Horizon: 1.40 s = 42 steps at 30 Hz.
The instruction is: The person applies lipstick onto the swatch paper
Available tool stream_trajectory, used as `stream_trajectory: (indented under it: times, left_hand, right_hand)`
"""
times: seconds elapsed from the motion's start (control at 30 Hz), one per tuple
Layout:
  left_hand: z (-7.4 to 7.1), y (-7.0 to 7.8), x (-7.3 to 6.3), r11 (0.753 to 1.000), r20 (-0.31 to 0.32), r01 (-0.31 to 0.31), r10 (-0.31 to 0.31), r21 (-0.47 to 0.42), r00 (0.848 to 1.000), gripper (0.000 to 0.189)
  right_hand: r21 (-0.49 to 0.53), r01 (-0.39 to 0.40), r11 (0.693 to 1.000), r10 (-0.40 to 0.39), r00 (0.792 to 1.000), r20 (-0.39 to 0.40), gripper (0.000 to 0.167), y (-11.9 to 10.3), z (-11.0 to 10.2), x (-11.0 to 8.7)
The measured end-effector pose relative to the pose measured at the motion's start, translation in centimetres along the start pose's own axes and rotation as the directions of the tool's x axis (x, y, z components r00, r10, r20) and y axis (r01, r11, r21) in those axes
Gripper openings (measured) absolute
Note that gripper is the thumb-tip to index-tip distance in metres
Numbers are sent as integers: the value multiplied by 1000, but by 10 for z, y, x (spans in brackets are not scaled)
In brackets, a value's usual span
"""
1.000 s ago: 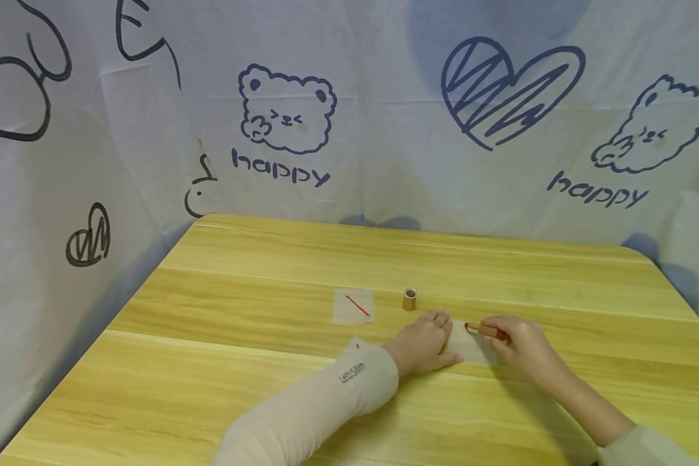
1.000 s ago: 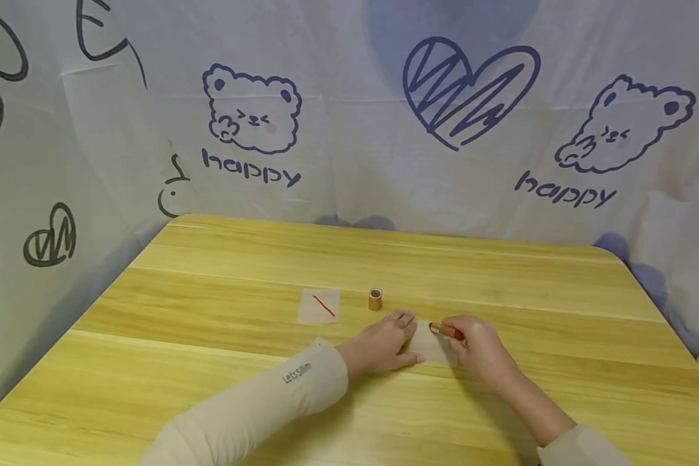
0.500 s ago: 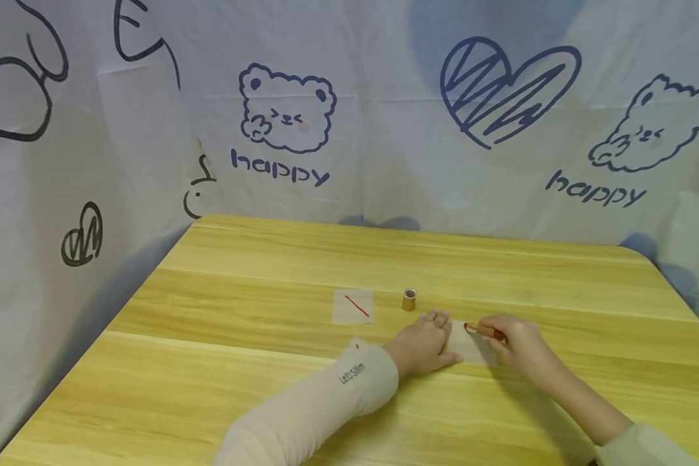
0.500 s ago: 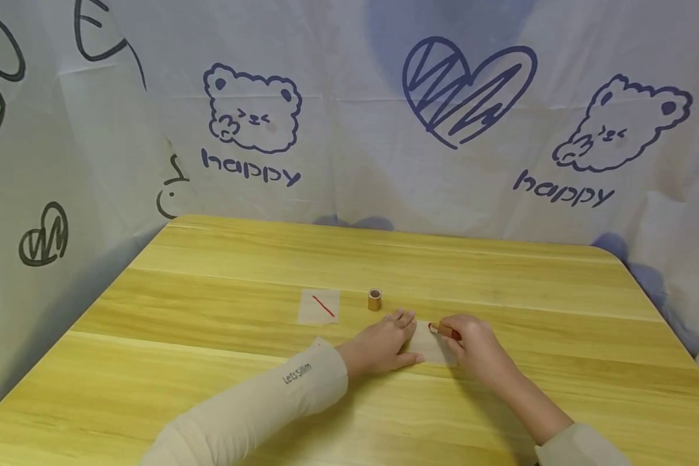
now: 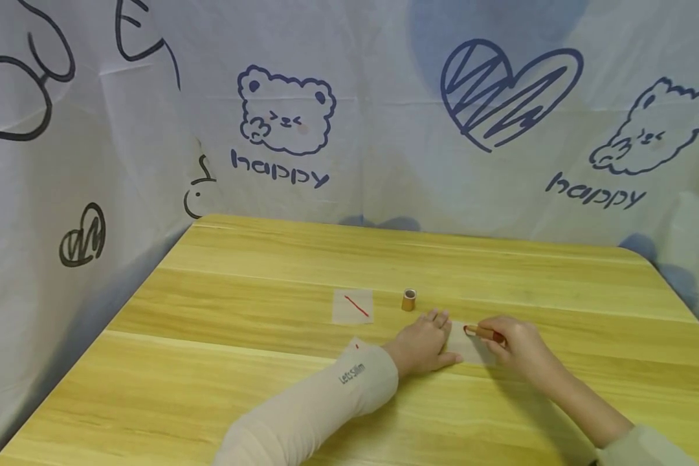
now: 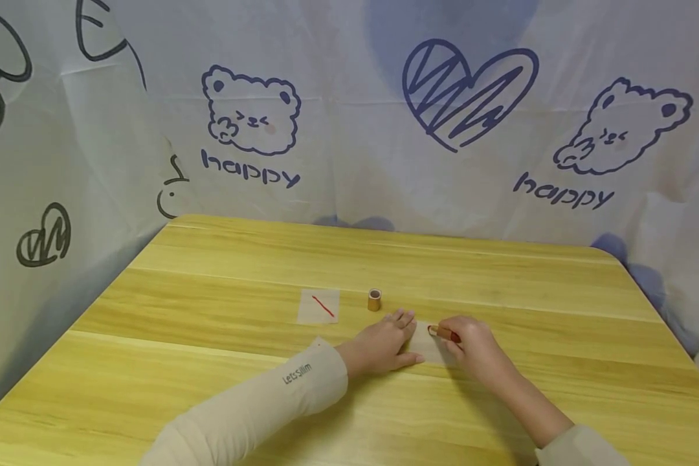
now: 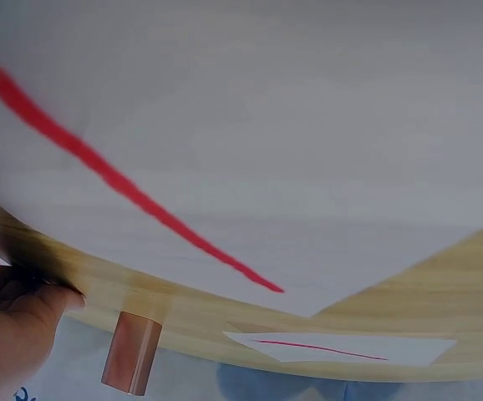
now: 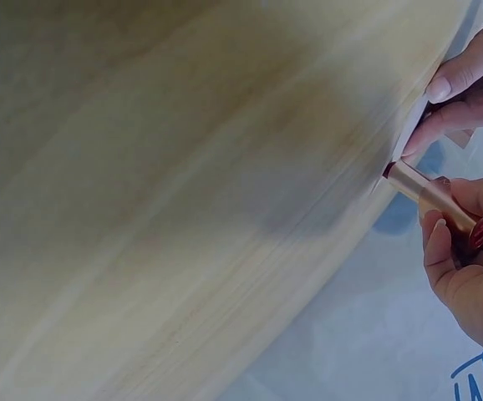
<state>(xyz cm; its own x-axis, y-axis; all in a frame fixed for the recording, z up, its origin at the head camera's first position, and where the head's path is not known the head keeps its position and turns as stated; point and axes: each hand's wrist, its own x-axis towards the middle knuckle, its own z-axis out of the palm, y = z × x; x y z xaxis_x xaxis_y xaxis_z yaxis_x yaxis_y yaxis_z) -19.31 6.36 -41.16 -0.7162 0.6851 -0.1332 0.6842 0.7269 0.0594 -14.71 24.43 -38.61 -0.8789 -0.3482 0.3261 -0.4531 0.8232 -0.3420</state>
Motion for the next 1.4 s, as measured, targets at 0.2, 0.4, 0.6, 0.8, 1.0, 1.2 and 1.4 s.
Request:
stream_trajectory:
  times: [0.2, 0.4, 0.6, 0.8, 1.0, 1.2, 1.4]
  left_hand:
    - [-1, 0, 0, 1000, -3, -4, 4, 4, 1000, 68]
    - [-3, 0, 1, 1000, 5, 0, 0, 4, 1000, 68]
    - [-2, 0, 1, 1000, 10, 2, -2, -8, 1000, 68]
    - [-2, 0, 1, 1000, 16, 3, -3, -16, 1000, 68]
    - [-3, 0, 0, 1000, 15, -3, 4, -17, 1000, 68]
    - [-3, 2, -2, 1000, 19, 2, -2, -22, 1000, 68]
    - [-2, 3, -2, 1000, 17, 9, -9, -19, 1000, 68]
  right_hand:
    - [6, 2, 1000, -2, 1000, 5, 23, 0, -2, 1]
    - [17, -1, 1000, 1, 1000, 18, 23, -2, -4, 2]
    - [15, -3, 1000, 2, 1000, 22, 24, -3, -4, 0]
    - [12, 9, 1000, -9, 1000, 18, 24, -3, -4, 0]
    - [10, 19, 1000, -19, 1000, 8, 23, -3, -3, -1]
    - [13, 29, 999, -29, 1000, -3, 23, -2, -3, -3]
    - [15, 36, 999, -36, 999, -3, 23, -4, -3, -6]
